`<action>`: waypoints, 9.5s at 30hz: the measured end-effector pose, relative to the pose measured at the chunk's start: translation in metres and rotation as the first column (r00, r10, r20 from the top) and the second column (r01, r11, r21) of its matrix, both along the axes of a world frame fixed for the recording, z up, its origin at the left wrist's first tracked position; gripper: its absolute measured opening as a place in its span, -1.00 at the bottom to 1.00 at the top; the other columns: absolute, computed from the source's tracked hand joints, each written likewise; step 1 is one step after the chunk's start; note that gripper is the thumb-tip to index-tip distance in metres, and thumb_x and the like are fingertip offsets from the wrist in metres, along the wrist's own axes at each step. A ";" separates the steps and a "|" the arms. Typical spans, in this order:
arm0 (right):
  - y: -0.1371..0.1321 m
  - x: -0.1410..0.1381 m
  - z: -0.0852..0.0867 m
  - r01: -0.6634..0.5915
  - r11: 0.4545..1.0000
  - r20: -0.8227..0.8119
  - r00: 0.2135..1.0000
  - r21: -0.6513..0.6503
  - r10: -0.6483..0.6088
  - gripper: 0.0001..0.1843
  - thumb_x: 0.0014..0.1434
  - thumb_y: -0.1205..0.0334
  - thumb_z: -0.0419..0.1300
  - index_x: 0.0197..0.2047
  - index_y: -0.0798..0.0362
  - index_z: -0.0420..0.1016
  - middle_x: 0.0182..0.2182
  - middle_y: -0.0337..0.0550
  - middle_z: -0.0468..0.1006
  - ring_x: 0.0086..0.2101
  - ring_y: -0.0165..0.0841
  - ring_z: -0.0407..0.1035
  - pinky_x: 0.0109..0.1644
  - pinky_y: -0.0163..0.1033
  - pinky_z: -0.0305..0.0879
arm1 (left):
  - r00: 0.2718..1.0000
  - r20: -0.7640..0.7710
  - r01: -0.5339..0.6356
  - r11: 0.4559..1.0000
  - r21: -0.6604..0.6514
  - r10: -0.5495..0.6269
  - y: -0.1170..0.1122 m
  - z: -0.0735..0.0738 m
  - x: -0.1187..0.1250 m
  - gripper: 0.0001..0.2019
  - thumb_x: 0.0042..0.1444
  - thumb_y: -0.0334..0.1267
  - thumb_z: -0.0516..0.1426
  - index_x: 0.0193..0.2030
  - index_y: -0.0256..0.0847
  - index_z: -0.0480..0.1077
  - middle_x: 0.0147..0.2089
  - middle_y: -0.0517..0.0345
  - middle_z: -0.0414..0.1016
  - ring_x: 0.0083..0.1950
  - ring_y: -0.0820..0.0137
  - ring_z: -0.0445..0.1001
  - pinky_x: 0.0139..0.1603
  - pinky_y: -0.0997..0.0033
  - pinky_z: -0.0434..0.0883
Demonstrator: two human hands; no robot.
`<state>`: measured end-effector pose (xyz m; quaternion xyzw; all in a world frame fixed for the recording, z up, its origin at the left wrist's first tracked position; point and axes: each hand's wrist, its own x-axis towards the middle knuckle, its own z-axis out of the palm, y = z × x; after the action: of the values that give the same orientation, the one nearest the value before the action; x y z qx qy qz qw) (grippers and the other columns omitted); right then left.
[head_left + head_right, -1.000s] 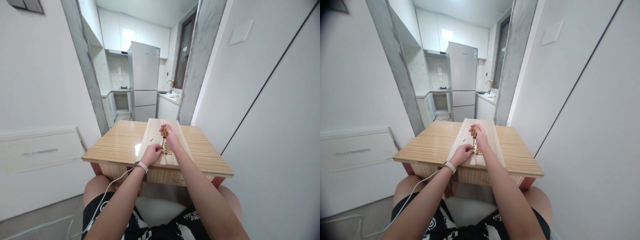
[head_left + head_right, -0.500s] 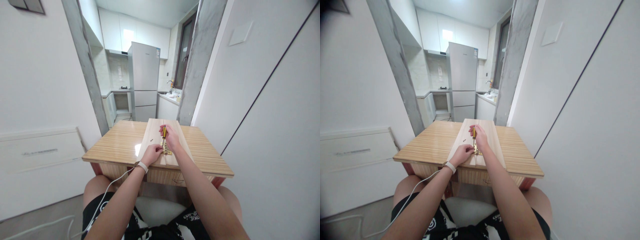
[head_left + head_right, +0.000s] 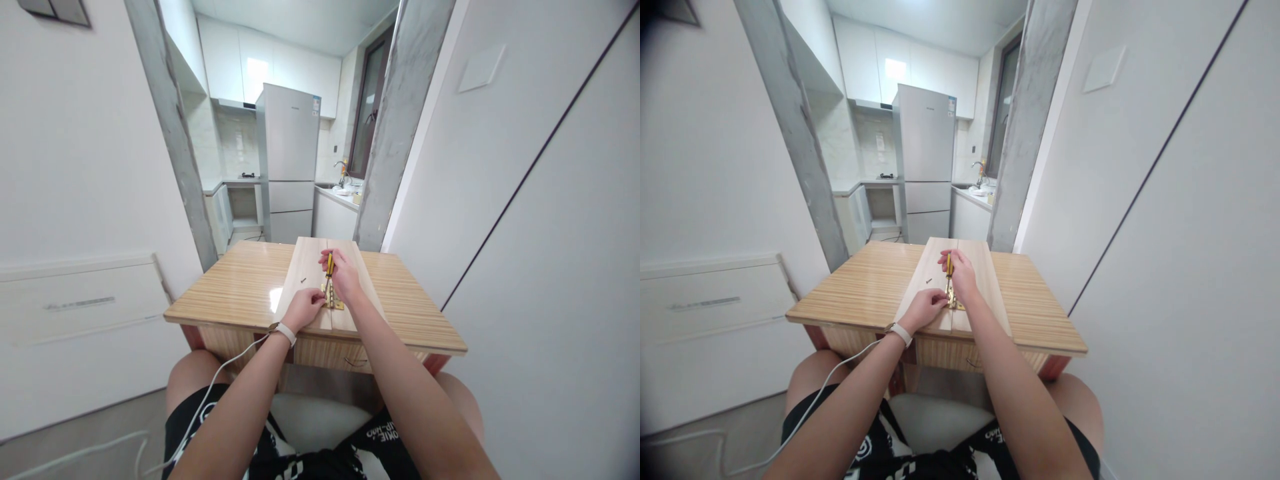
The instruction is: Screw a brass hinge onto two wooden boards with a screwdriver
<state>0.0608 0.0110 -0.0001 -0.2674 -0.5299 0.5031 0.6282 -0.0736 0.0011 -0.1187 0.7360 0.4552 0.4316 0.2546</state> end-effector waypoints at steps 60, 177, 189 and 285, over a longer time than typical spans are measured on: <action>0.000 0.000 -0.006 0.045 0.998 -0.014 0.999 0.037 -0.045 -0.55 0.21 -0.26 0.39 -0.18 -0.05 0.50 -0.33 -0.21 0.60 -0.40 -0.38 0.35 -0.32 -0.23 0.23 | 1.000 -0.003 -0.011 1.000 -0.002 0.011 -0.003 0.004 0.001 -0.88 0.26 -0.31 0.24 -0.18 -0.21 0.65 -0.19 0.05 0.71 -0.20 0.30 0.59 -0.09 0.34 0.46; -0.009 0.004 -0.006 -0.056 0.998 -0.069 0.996 -0.011 0.055 -0.55 0.20 -0.28 0.36 -0.24 -0.03 0.59 -0.29 -0.13 0.60 -0.33 -0.30 0.41 -0.18 -0.15 0.35 | 1.000 0.001 -0.010 1.000 -0.023 0.010 -0.004 0.004 0.001 -0.87 0.22 -0.38 0.26 -0.13 -0.21 0.66 -0.17 0.05 0.72 -0.19 0.32 0.62 -0.10 0.38 0.48; -0.010 0.006 -0.005 -0.026 0.999 -0.048 0.998 0.030 0.027 -0.58 0.21 -0.26 0.37 -0.22 -0.07 0.50 -0.32 -0.20 0.57 -0.37 -0.34 0.37 -0.24 -0.18 0.30 | 1.000 0.014 -0.020 0.999 -0.041 0.021 -0.007 0.007 0.002 -0.87 0.20 -0.42 0.27 -0.14 -0.23 0.66 -0.19 0.05 0.72 -0.21 0.33 0.61 -0.10 0.38 0.49; 0.024 0.095 -0.099 0.364 0.813 0.890 -0.157 0.455 -0.427 -0.58 0.53 0.16 -0.03 0.04 0.13 0.63 0.04 0.19 0.61 0.11 -0.08 0.37 0.24 -0.10 0.17 | 0.976 0.212 -0.125 0.925 0.359 0.050 -0.014 0.115 0.015 -0.82 0.29 -0.39 0.25 -0.01 -0.13 0.58 -0.06 0.09 0.65 -0.06 0.37 0.65 -0.02 0.33 0.69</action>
<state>0.1560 0.0347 -0.0991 -0.6713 -0.7114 -0.0636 0.1979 -0.0584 -0.0127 -0.0035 0.7027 0.3706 0.5919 0.1360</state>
